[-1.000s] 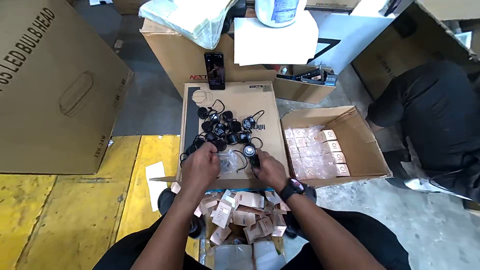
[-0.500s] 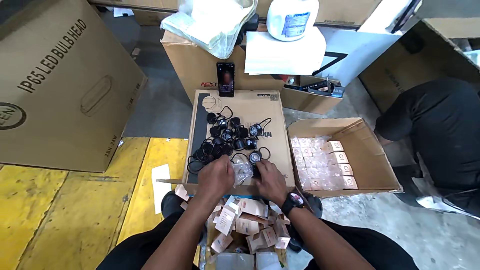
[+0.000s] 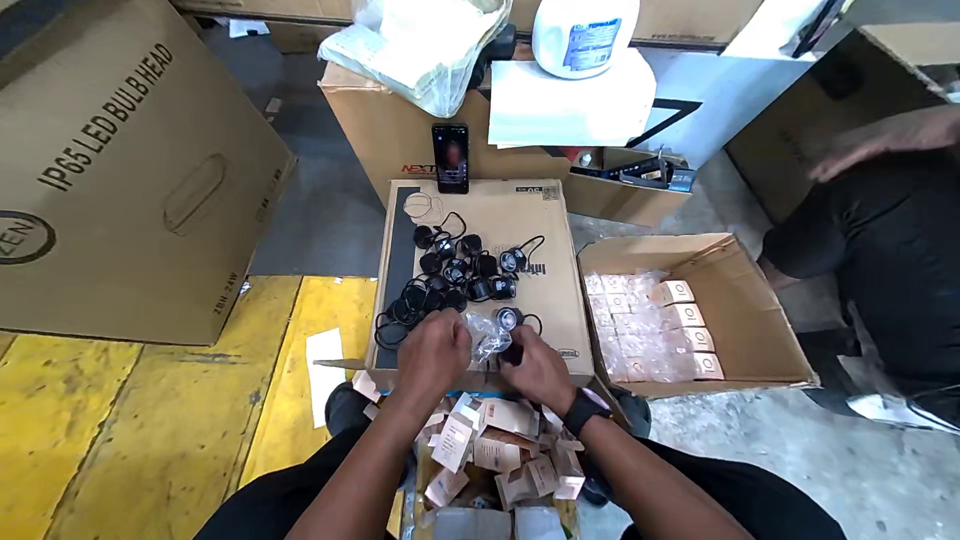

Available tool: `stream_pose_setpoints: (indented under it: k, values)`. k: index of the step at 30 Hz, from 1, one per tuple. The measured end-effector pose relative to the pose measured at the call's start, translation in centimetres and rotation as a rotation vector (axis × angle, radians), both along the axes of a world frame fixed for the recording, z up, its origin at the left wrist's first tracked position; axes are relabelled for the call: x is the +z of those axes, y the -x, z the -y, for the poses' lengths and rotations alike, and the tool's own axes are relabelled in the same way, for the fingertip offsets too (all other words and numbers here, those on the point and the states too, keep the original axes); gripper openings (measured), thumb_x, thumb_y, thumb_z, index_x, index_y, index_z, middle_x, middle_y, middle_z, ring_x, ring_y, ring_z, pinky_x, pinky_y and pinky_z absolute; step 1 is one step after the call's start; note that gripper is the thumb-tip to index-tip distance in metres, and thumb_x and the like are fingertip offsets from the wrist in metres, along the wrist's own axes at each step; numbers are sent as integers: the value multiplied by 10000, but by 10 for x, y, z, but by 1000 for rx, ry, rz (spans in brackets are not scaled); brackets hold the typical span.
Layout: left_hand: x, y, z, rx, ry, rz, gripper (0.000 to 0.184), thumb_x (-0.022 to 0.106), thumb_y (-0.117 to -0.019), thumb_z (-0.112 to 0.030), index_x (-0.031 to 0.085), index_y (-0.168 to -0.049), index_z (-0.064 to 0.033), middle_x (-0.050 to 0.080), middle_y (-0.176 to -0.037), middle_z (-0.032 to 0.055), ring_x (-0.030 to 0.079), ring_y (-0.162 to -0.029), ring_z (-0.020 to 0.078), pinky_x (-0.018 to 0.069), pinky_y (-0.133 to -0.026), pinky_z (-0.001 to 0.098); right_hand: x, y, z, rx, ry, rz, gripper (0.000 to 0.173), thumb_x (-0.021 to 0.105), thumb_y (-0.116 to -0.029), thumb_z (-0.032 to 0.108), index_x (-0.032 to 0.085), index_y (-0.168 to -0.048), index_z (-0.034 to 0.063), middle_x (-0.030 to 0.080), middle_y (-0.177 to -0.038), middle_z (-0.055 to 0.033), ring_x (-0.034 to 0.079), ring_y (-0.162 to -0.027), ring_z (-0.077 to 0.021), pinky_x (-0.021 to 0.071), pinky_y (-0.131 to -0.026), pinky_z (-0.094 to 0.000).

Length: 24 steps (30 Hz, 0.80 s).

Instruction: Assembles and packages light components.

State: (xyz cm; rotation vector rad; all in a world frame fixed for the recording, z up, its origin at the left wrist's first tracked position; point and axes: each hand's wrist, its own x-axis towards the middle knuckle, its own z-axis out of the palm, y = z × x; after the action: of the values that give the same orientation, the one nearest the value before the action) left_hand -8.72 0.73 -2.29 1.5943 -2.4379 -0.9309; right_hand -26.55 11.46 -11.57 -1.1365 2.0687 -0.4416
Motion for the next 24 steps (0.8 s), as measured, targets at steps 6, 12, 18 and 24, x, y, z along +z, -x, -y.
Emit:
stream_pose_setpoints:
  k: [6, 12, 18, 24]
  values:
    - [5, -1, 3, 90, 37, -40, 193, 571, -957, -250, 684, -1057, -130, 664, -763, 11, 655, -711, 200, 539, -649, 476, 67, 22, -7, -523, 422, 1147, 419, 678, -848, 79, 577, -1235, -46, 693, -967, -182, 706, -755, -239, 624, -656, -375]
    - [7, 10, -10, 7, 29, -30, 227, 557, -976, -326, 691, -974, -143, 653, -725, 4, 649, -674, 191, 529, -613, 467, 91, 15, -23, -401, 662, 1309, 512, 834, -786, 171, 646, -1219, -27, 704, -1074, -162, 702, -936, -214, 599, -858, -382]
    - [7, 19, -20, -92, -69, -212, 225, 577, -994, -341, 690, -982, -147, 627, -709, -34, 607, -625, 120, 536, -600, 383, 69, 6, -30, -259, 678, 925, 443, 860, -742, 159, 732, -1138, 8, 433, -1547, -199, 512, -1354, -258, 515, -1057, -359]
    - [11, 21, -21, -165, -171, -253, 229, 541, -1014, -359, 667, -990, -169, 596, -706, -49, 575, -617, 103, 518, -599, 364, 78, 8, -31, -437, 556, 1095, 398, 774, -817, 164, 705, -1152, -41, 739, -1021, -140, 705, -936, -181, 592, -859, -350]
